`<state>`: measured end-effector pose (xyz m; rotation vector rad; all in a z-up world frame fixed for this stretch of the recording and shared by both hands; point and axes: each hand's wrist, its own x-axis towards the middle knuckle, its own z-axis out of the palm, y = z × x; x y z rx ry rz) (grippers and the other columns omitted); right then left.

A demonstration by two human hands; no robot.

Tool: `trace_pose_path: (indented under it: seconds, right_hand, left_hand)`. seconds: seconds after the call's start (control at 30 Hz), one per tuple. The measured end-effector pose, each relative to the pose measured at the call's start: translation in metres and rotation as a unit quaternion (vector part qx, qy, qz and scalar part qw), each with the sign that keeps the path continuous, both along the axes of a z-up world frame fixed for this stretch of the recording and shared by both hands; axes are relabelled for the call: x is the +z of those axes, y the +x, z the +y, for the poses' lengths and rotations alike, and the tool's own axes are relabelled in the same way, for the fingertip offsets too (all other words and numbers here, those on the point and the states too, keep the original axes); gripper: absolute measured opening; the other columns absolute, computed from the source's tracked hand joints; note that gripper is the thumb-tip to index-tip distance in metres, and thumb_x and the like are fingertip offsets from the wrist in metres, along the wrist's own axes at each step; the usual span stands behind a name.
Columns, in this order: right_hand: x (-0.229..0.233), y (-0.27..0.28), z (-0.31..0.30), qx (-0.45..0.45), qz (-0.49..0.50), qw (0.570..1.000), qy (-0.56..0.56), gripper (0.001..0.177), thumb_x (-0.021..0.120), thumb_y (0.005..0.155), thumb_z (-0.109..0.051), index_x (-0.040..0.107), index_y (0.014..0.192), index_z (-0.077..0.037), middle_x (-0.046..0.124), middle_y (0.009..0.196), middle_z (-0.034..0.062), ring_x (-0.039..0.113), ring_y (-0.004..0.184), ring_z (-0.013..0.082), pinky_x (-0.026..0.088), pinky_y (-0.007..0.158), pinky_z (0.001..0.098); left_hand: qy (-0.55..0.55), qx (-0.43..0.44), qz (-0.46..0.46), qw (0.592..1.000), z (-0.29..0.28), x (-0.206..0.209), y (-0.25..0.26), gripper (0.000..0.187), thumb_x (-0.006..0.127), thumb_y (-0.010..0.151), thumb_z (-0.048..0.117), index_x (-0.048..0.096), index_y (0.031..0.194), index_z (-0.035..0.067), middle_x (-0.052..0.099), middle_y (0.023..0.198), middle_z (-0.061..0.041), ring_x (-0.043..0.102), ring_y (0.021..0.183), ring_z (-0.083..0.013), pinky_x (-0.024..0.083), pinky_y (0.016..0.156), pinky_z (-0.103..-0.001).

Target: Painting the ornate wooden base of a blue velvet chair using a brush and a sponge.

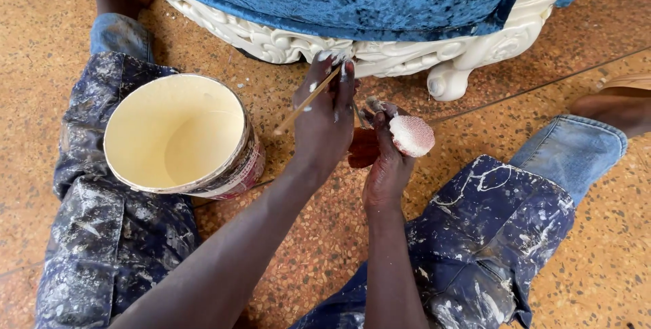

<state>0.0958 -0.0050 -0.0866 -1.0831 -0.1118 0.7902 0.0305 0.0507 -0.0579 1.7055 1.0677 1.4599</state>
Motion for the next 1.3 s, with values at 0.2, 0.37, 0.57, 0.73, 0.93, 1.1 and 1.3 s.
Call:
trace_pose_path:
  seconds: [0.2, 0.37, 0.57, 0.73, 0.93, 1.1, 1.3]
  right_hand:
    - [0.019, -0.013, -0.008, -0.001, -0.015, 1.0, 0.0, 0.058, 0.091, 0.077, -0.027, 0.064, 0.119, 0.003, 0.074, 0.105, 0.0261, 0.074, 0.106, 0.0407, 0.061, 0.09, 0.0534]
    - [-0.017, 0.009, -0.003, 0.048, -0.022, 0.998, 0.027, 0.044, 0.079, 0.088, -0.025, 0.069, 0.123, -0.001, 0.072, 0.095, 0.0175, 0.064, 0.082, 0.0267, 0.049, 0.07, 0.0386]
    - [0.011, -0.002, -0.008, 0.016, -0.037, 0.999, -0.026, 0.057, 0.089, 0.078, -0.032, 0.065, 0.114, 0.006, 0.071, 0.102, 0.0293, 0.071, 0.105, 0.0363, 0.059, 0.088, 0.0532]
    - [-0.02, 0.004, -0.004, 0.087, -0.065, 0.994, 0.001, 0.043, 0.081, 0.087, -0.039, 0.072, 0.117, -0.01, 0.078, 0.083, 0.0208, 0.078, 0.062, 0.0295, 0.064, 0.051, 0.0402]
    - [0.0, -0.028, -0.013, 0.099, -0.023, 0.995, -0.02, 0.042, 0.087, 0.08, -0.033, 0.072, 0.114, -0.013, 0.078, 0.081, 0.0152, 0.076, 0.064, 0.0244, 0.063, 0.05, 0.0381]
    - [0.003, -0.073, -0.016, 0.186, -0.069, 0.979, 0.051, 0.06, 0.081, 0.09, -0.026, 0.06, 0.144, -0.01, 0.066, 0.139, 0.0225, 0.059, 0.134, 0.0425, 0.043, 0.114, 0.0603]
    - [-0.021, -0.118, 0.001, 0.201, -0.099, 0.974, 0.04, 0.066, 0.084, 0.088, -0.019, 0.056, 0.147, -0.007, 0.057, 0.147, 0.0242, 0.046, 0.143, 0.0423, 0.031, 0.121, 0.0637]
  left_hand:
    - [0.144, 0.019, 0.12, 0.982, 0.015, -0.001, -0.005, 0.026, 0.051, 0.108, 0.007, 0.056, 0.132, -0.001, 0.067, 0.109, -0.034, 0.069, 0.089, -0.0588, 0.063, 0.062, -0.059]
    - [0.139, 0.026, 0.154, 0.978, 0.016, -0.004, 0.0, 0.029, 0.049, 0.106, 0.006, 0.053, 0.134, 0.0, 0.065, 0.112, -0.034, 0.066, 0.088, -0.0617, 0.06, 0.057, -0.064]
    - [0.076, 0.001, 0.087, 0.993, 0.01, -0.005, -0.001, 0.031, 0.051, 0.106, 0.004, 0.054, 0.134, -0.007, 0.067, 0.107, -0.034, 0.072, 0.082, -0.0496, 0.063, 0.062, -0.052]
    - [0.028, -0.056, -0.062, 0.996, 0.006, -0.011, -0.01, 0.032, 0.058, 0.108, 0.017, 0.057, 0.135, 0.0, 0.074, 0.09, -0.019, 0.076, 0.079, -0.0278, 0.062, 0.069, -0.042]
    - [-0.042, -0.057, -0.041, 0.997, -0.048, 0.041, -0.103, 0.025, 0.05, 0.109, 0.014, 0.056, 0.131, 0.004, 0.071, 0.103, -0.019, 0.072, 0.079, -0.0256, 0.063, 0.076, -0.044]
    - [-0.118, 0.108, 0.156, 0.975, -0.04, 0.07, -0.213, 0.026, 0.059, 0.115, 0.022, 0.062, 0.11, -0.003, 0.068, 0.079, -0.015, 0.068, 0.059, -0.0214, 0.056, 0.054, -0.034]
    - [-0.22, 0.059, 0.421, 0.878, 0.048, -0.005, -0.26, 0.036, 0.081, 0.076, 0.012, 0.075, 0.109, 0.0, 0.076, 0.087, -0.022, 0.076, 0.084, -0.0411, 0.059, 0.074, -0.053]
